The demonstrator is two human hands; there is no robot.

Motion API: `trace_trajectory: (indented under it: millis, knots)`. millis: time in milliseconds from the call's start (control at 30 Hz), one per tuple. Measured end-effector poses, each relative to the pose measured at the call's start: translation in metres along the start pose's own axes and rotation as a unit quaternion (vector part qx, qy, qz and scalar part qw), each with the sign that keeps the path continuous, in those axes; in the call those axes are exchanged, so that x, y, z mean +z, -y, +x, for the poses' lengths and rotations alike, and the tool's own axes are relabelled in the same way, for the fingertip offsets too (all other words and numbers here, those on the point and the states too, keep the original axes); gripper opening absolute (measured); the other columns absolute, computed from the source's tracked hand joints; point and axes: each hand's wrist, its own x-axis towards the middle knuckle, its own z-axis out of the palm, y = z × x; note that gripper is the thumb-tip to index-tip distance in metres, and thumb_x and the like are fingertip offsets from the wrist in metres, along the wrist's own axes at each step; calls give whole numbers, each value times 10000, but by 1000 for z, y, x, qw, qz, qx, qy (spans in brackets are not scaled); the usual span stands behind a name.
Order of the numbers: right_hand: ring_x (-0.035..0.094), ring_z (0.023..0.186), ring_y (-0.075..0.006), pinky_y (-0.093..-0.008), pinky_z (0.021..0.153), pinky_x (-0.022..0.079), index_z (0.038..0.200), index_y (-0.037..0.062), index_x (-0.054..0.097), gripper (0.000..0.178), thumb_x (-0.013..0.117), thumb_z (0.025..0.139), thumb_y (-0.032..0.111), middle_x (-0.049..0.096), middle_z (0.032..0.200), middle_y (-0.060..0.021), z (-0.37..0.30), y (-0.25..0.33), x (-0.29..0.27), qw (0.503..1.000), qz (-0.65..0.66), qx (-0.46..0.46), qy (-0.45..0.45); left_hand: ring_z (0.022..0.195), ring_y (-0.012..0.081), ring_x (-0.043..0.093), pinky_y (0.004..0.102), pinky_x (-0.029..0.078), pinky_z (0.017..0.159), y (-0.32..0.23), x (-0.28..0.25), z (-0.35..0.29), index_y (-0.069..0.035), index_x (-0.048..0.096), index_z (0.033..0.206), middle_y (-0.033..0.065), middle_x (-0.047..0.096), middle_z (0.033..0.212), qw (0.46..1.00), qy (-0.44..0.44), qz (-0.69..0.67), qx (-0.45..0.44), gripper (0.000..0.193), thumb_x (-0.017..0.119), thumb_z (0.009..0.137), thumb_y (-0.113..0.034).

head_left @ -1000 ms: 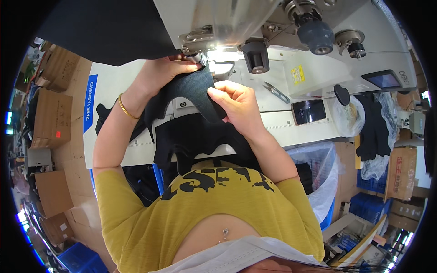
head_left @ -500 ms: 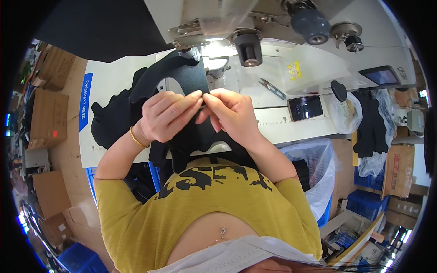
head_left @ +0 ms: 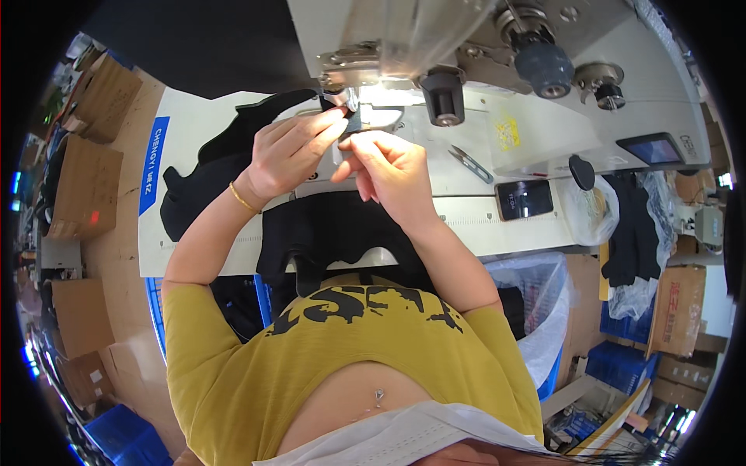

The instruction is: The person stitches together components of a shoe upper using an industrial sewing machine.

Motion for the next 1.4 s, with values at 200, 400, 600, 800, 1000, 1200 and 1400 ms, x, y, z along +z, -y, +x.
trace_trajectory:
  millis: [200,400,600,800,1000,1200,1400]
  knots:
    - [511,467,-53,-191,444,398,948,-35,663,222,536,976,145,695,706,-99,-7,2,1,999,-22,26,9,818,239,700,307,594,692,6,8,7,15,679,950,118,685,952,999,-24,-3,-28,283,670,669,51]
    - [515,474,-55,-192,449,398,942,-23,673,215,543,968,146,697,713,-92,-5,1,3,999,-28,22,28,777,271,690,311,564,668,7,9,5,49,681,906,141,676,918,999,-18,-1,-49,240,719,671,86]
    - [509,473,-45,-192,451,387,951,-11,678,195,557,954,143,702,720,-79,-12,-3,3,997,-49,34,44,801,235,690,295,580,658,11,12,1,21,674,881,110,675,959,999,-20,5,-46,195,700,694,73]
    - [542,534,-44,-168,497,425,1049,15,667,172,565,949,112,701,738,-89,-32,-8,3,979,-172,-96,47,674,302,650,412,527,614,39,-12,-6,-40,693,855,111,686,860,956,49,240,-162,145,739,766,-145]
    - [633,821,-198,-310,717,520,1085,85,669,301,720,799,164,651,1118,-62,-32,-11,45,711,-467,-523,54,561,184,577,339,494,623,18,-55,7,28,564,1154,153,660,790,822,165,-158,-522,382,667,809,-100]
    - [621,725,-210,-331,649,497,958,46,689,180,713,826,166,636,859,-71,-38,-24,25,859,-374,-343,-60,652,158,575,303,491,662,-11,-59,21,-6,579,1132,162,607,935,794,201,-147,-554,329,642,810,-20]
    - [565,708,-32,-220,608,455,918,-21,697,210,645,934,181,655,777,29,-7,-7,7,996,0,75,48,646,55,565,225,475,612,-4,-43,49,9,669,1026,21,640,797,680,274,-390,-557,192,659,899,-134]
